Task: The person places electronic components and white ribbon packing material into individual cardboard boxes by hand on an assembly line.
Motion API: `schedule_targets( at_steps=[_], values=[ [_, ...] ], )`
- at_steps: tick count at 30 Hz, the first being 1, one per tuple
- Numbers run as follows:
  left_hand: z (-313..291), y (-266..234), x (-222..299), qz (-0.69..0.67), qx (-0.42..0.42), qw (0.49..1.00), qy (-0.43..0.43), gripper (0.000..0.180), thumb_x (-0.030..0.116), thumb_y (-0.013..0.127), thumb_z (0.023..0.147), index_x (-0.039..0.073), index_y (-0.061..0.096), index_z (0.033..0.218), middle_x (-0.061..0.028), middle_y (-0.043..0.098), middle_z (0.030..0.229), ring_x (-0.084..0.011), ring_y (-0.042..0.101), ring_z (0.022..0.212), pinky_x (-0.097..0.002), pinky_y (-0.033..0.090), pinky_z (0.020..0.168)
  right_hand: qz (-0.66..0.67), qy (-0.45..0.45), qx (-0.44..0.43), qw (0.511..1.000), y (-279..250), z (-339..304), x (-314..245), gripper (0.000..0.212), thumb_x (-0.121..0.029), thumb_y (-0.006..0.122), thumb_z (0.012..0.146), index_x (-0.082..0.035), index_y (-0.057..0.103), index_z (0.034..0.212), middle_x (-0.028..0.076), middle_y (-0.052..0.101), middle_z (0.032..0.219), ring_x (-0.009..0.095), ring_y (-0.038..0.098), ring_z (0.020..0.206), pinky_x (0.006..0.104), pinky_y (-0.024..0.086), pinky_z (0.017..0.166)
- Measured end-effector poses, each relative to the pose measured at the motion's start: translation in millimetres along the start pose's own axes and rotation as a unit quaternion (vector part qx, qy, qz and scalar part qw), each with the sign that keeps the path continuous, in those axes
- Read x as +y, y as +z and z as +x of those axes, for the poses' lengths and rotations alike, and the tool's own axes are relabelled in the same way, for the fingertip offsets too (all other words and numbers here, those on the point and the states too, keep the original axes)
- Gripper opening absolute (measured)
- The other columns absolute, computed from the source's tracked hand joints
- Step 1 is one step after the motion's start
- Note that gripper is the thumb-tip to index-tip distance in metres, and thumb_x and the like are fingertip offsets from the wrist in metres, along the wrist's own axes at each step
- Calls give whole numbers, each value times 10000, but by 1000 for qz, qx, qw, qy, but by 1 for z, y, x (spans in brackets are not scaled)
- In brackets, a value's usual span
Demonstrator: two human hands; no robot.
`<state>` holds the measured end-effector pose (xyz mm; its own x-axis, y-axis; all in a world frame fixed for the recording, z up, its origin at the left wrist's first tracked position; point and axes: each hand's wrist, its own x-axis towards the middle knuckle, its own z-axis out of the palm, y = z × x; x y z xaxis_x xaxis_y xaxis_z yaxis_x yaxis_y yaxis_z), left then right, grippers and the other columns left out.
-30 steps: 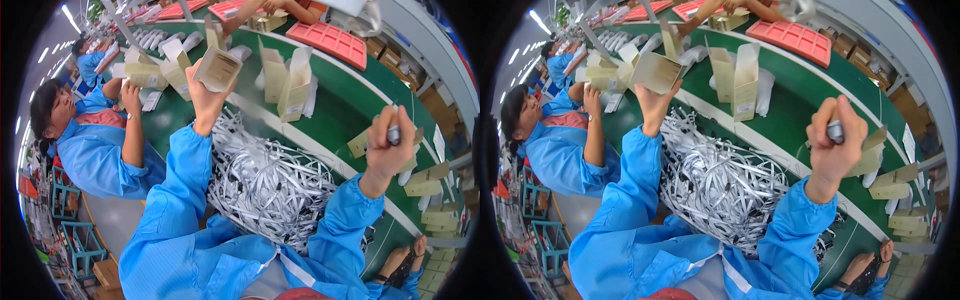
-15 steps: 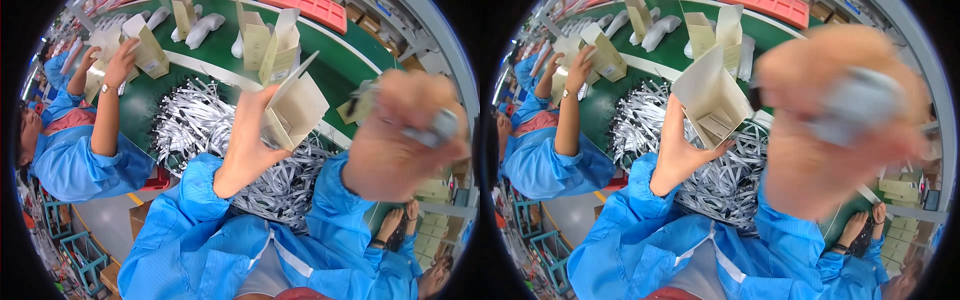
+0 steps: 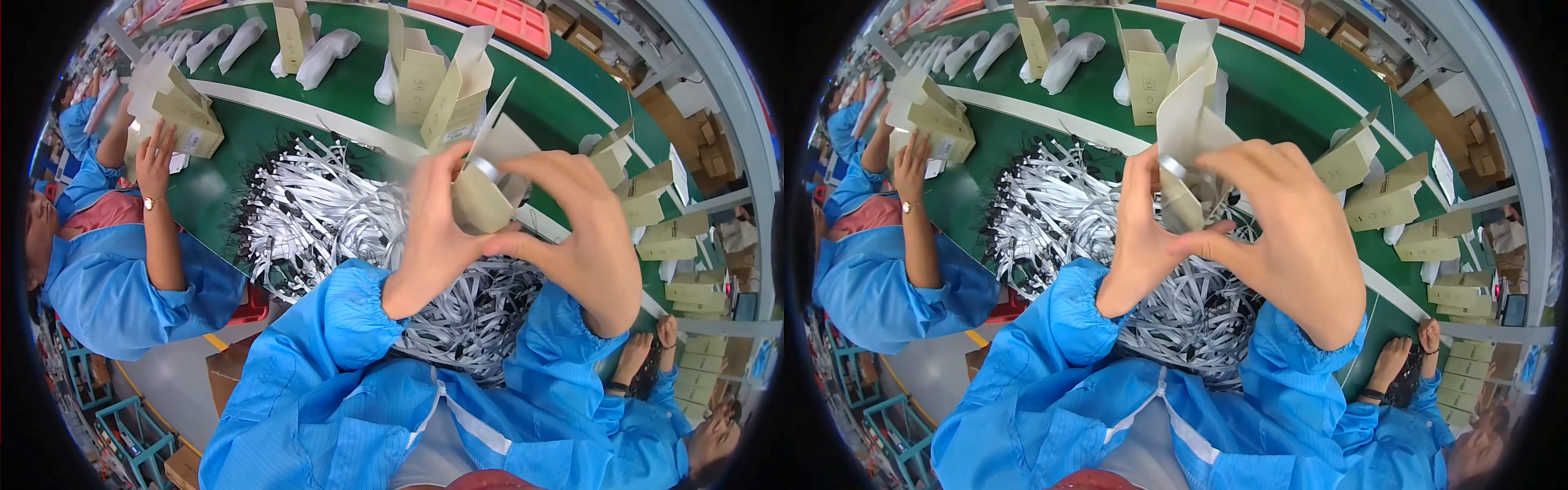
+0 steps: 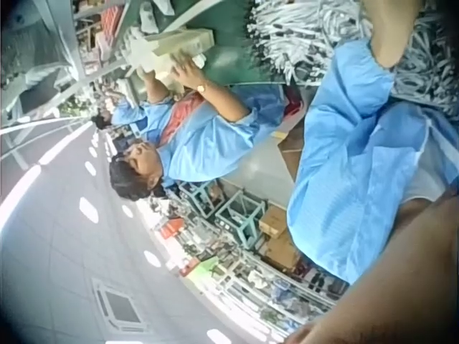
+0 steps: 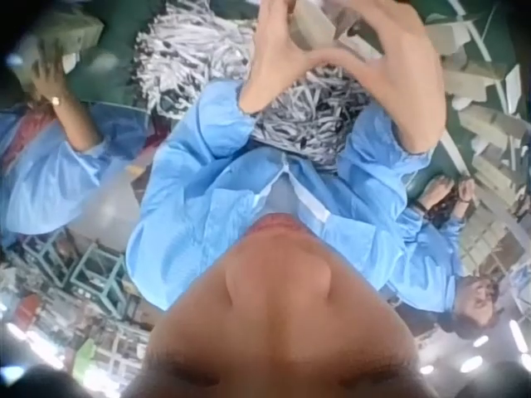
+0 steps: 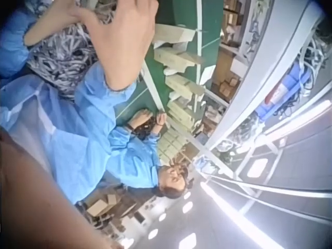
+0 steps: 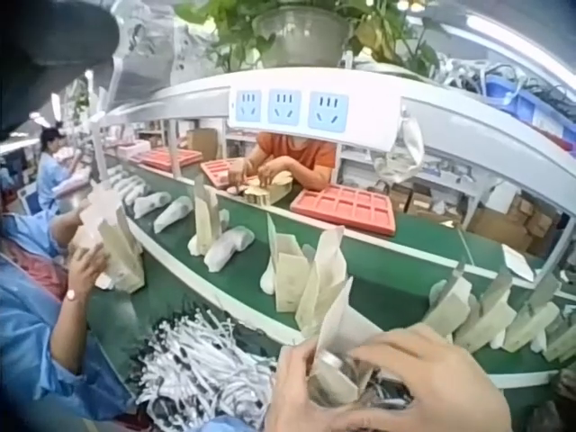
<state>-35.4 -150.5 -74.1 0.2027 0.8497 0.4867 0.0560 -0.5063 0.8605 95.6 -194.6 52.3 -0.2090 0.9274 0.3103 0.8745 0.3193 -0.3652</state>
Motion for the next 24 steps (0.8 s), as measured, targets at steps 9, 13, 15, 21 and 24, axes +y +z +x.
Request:
schedule_targets(
  at_steps=[9, 13, 15, 21, 24],
  values=[
    [70, -42, -30, 140, -26, 985, 95, 1225, 225, 932, 579, 28, 140, 1492, -264, 267, 1461, -414, 301, 1355, -461, 305, 1130, -5, 189, 166, 968, -25, -10, 62, 198, -147, 766, 772, 4, 693, 876, 132, 697, 916, 333, 625, 725, 407, 490, 649],
    [124, -67, -105, 157, -86, 981, -73, 1251, 305, 929, 632, -9, 82, 1497, -264, 292, 1483, -334, 296, 1405, -445, 280, 1140, -90, 203, 189, 957, 10, 13, 142, 249, -222, 757, 801, 0, 699, 897, 151, 694, 914, 326, 634, 739, 395, 503, 667],
    [137, -61, -137, 113, -119, 985, -59, 1250, 294, 927, 637, -2, 72, 1499, -262, 303, 1484, -333, 303, 1406, -444, 273, 1144, -132, 220, 127, 958, 24, 20, 173, 328, -315, 767, 800, -30, 707, 952, 173, 688, 906, 326, 636, 751, 385, 500, 670],
    [151, -51, -190, -56, -179, 981, -40, 1255, 246, 921, 636, 40, 39, 1504, -217, 437, 1407, -313, 409, 1341, -424, 313, 1136, -22, 177, 256, 950, -1, 18, 118, 605, -437, 815, 738, -42, 651, 1166, 175, 695, 1011, 322, 667, 839, 405, 511, 698],
    [154, -48, -181, -77, -131, 988, -41, 1187, 206, 913, 643, 25, 108, 1496, -187, 483, 1374, -280, 441, 1317, -410, 321, 1131, 65, 200, 211, 954, 22, 37, 66, 721, -364, 827, 745, -48, 543, 1328, 154, 631, 1247, 173, 607, 994, 360, 537, 736]
  ],
)
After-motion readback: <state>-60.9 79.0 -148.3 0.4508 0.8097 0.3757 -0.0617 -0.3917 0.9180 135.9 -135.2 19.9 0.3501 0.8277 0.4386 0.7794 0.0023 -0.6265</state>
